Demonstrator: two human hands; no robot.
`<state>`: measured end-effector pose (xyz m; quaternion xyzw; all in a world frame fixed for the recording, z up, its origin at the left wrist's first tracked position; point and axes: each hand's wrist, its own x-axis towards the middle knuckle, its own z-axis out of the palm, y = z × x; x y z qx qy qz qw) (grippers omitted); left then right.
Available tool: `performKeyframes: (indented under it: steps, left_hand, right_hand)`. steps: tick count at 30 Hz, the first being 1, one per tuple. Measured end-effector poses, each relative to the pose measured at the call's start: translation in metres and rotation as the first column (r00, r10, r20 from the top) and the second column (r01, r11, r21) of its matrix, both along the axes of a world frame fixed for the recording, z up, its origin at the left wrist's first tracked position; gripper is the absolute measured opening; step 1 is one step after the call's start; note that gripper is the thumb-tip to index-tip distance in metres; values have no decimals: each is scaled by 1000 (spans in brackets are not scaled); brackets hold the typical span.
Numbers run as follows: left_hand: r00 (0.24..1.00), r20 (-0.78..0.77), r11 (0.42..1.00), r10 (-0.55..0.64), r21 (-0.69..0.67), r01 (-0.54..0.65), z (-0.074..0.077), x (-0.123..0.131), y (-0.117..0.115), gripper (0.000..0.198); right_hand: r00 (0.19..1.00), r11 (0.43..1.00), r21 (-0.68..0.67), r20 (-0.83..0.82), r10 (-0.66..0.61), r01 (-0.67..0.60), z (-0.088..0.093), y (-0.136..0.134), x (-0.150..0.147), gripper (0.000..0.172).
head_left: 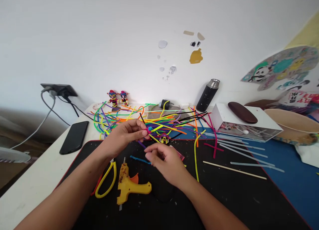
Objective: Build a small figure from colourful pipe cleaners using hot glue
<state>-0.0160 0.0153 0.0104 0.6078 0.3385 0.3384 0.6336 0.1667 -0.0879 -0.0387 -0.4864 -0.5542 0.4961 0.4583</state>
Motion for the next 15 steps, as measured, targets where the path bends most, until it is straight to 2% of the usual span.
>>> performKeyframes:
  steps: [3, 6, 10, 15]
  left_hand:
    - [999, -12, 999, -46, -3, 46, -1, 7, -6, 30]
    - [996, -38, 997, -79, -13, 79, -3, 12, -9, 31]
    - [992, -57, 992, -114, -50, 111, -6, 15, -12, 33]
    - [988, -63, 988, -141, -68, 137, -13, 17, -14, 34]
  right_hand:
    - [969, 991, -59, -210, -130, 120, -1, 7, 6, 34]
    - [932, 976, -124, -299, -206, 176, -2, 12, 9, 42]
    - [887, 963, -189, -386, -254, 193, -2, 13, 10, 44]
    - [848, 958, -209, -454, -274, 198, 0, 14, 9, 44]
